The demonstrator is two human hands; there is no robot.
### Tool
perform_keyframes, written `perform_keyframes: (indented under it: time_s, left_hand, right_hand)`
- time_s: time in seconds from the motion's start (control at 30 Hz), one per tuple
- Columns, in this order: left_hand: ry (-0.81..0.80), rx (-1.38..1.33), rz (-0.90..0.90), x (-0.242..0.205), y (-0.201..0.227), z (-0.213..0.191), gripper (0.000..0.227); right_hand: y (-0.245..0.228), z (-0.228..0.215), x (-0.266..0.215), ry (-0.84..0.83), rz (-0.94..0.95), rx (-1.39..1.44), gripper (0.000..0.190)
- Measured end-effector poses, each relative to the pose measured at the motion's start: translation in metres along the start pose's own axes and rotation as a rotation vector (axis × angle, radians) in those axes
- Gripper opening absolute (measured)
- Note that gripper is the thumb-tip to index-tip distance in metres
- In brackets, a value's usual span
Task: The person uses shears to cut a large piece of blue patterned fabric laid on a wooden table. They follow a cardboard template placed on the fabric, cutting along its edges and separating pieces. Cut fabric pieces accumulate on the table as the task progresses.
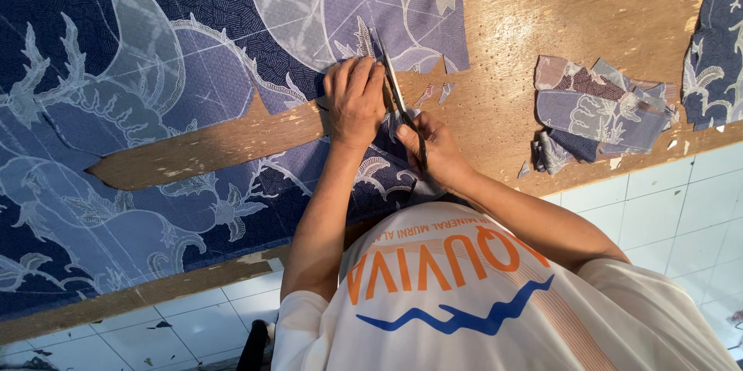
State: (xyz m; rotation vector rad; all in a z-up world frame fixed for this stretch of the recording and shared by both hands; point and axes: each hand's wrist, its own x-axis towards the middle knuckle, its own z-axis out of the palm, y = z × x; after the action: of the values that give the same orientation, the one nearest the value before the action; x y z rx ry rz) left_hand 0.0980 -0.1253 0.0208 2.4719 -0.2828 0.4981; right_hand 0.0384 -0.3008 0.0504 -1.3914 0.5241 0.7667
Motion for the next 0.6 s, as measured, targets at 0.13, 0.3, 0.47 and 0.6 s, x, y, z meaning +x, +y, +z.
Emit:
perform_keyframes:
  time_s: [0.13, 0.3, 0.47, 0.6]
  left_hand:
    - [0.003, -0.012, -0.008, 0.000, -0.001, 0.000, 0.022]
    - [-0.009, 0.002, -0.026, 0.000, 0.000, 0.001, 0.022]
    - [-0.017, -0.043, -0.024, 0.000, -0.001, -0.004, 0.028]
    - [-0.013, -0.047, -0.036, 0.000, -0.001, -0.004, 0.027]
  right_hand:
    - [-0.005, 0.002, 0.001, 0.018, 0.036, -0.037, 0.039]
    - [-0.006, 0.005, 0.001, 0.011, -0.011, 0.042, 0.041]
    - [-0.017, 0.008, 0.009, -0.002, -0.060, 0.068, 0.041]
    - [-0.022, 0.014, 0.012, 0.013, -0.030, 0.024, 0.042]
